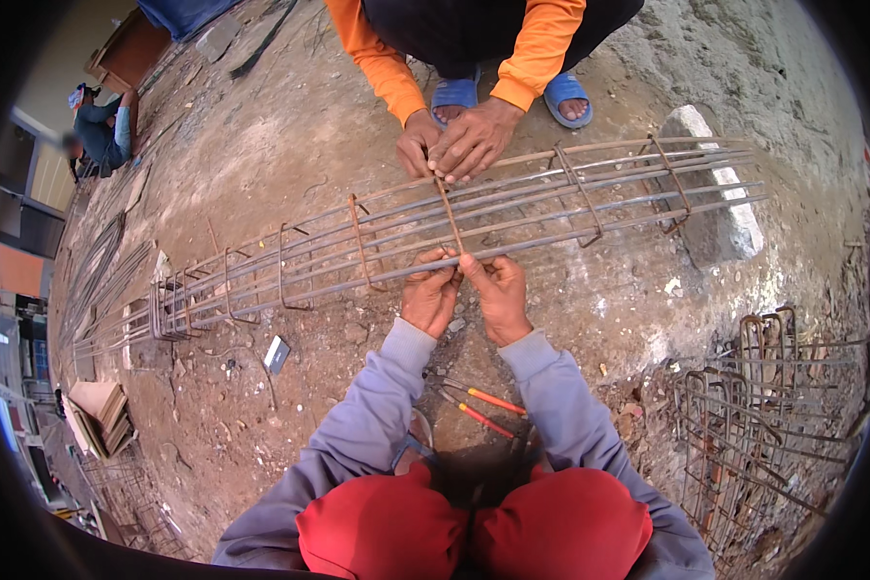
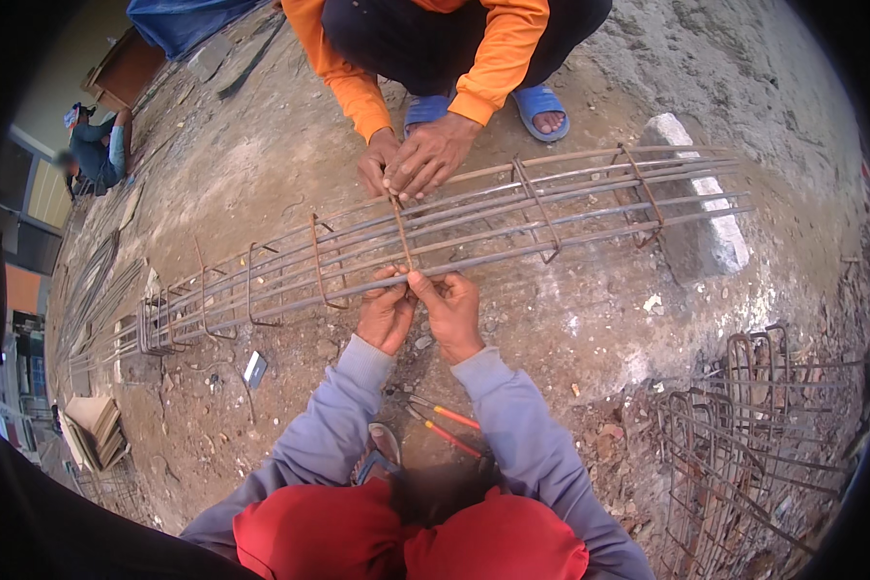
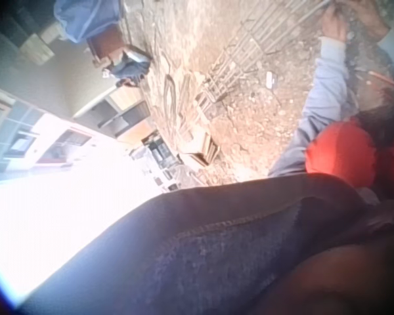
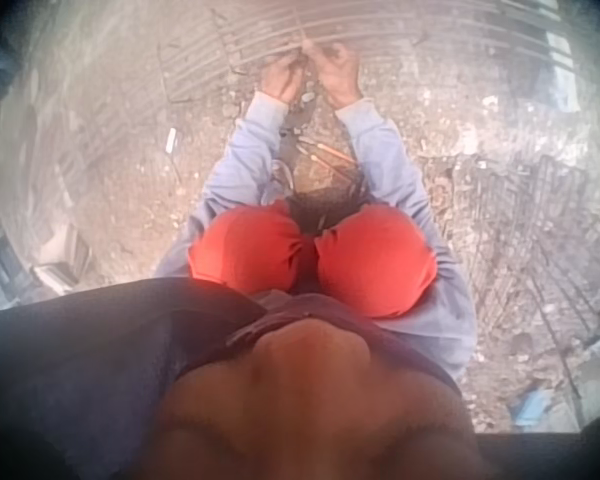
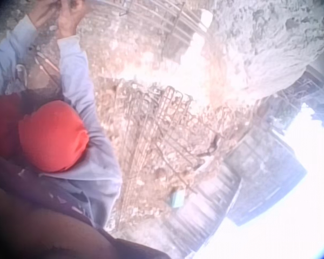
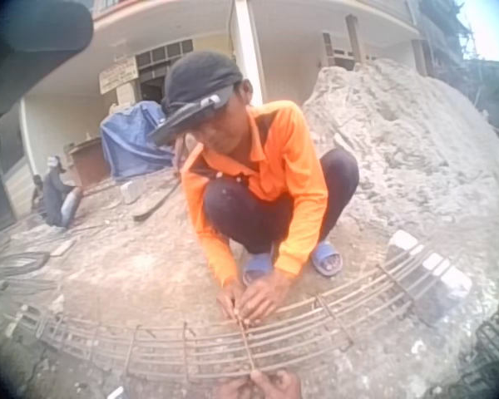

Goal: The person assembles a rebar cage by tying steel bars together with wire using pliers. They work alongside another person, repeatedly wrapping and twisting wire to secure the rebar grid.

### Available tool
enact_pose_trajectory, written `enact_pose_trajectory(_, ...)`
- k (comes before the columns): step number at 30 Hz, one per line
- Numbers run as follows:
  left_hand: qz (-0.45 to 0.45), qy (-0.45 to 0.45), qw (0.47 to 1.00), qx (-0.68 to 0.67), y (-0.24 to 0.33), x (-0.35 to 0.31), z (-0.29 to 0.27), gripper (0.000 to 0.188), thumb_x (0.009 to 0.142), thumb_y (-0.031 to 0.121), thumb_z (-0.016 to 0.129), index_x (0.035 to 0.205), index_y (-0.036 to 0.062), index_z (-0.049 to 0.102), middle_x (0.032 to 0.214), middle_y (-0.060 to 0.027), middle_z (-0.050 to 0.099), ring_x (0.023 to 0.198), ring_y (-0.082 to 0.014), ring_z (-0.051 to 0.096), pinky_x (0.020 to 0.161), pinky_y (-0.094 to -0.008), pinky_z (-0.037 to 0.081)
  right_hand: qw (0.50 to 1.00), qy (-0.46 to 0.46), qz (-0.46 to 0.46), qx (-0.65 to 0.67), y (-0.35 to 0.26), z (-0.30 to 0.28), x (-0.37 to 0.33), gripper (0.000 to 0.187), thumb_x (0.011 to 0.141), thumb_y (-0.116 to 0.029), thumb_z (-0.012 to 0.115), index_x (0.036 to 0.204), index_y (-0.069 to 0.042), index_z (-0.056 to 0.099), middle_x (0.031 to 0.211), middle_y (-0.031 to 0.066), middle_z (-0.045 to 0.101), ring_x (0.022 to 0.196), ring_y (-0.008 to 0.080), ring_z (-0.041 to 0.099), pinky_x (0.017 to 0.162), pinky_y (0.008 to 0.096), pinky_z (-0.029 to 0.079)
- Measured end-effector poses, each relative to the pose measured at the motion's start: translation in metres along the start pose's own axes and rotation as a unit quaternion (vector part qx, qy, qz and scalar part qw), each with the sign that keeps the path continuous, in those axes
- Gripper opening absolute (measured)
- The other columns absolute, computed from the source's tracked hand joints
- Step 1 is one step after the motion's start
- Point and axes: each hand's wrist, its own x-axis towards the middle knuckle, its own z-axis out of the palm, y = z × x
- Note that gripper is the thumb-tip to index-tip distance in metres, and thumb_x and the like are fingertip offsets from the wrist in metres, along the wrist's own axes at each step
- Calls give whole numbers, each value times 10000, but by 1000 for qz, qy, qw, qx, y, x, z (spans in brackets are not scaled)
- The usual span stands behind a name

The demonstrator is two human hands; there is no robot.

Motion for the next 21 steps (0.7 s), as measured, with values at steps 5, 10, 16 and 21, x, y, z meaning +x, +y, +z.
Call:
enact_pose_trajectory(5,-9,22,995,100,12,-12,43,208,1006,-13,594,1196,46,655,1214,-82,651,1142,-186,606,997,-363,497,1000,5,-8,2,2,-3,0,197,949,-181,776,992,4,724,916,46,732,832,99,654,748,264,515)
enact_pose_trajectory(10,7,146,904,401,23,-61,53,173,978,131,716,1111,21,696,1033,-39,716,895,-155,679,788,-289,541,999,6,-17,-50,5,-3,0,224,943,-206,786,988,5,724,896,32,727,804,79,633,721,254,493)
enact_pose_trajectory(16,203,61,657,723,72,-29,118,162,894,121,763,1029,31,757,885,-178,733,726,-282,726,623,-361,551,999,17,-6,-33,5,-6,1,221,944,-208,786,970,6,736,905,23,733,813,72,633,726,252,491)
enact_pose_trajectory(21,127,43,642,755,72,-10,123,118,905,96,709,991,19,732,833,-193,732,732,-358,721,643,-410,549,999,13,-12,-41,4,-4,2,236,934,-211,797,981,14,743,917,32,738,827,72,639,737,248,496)
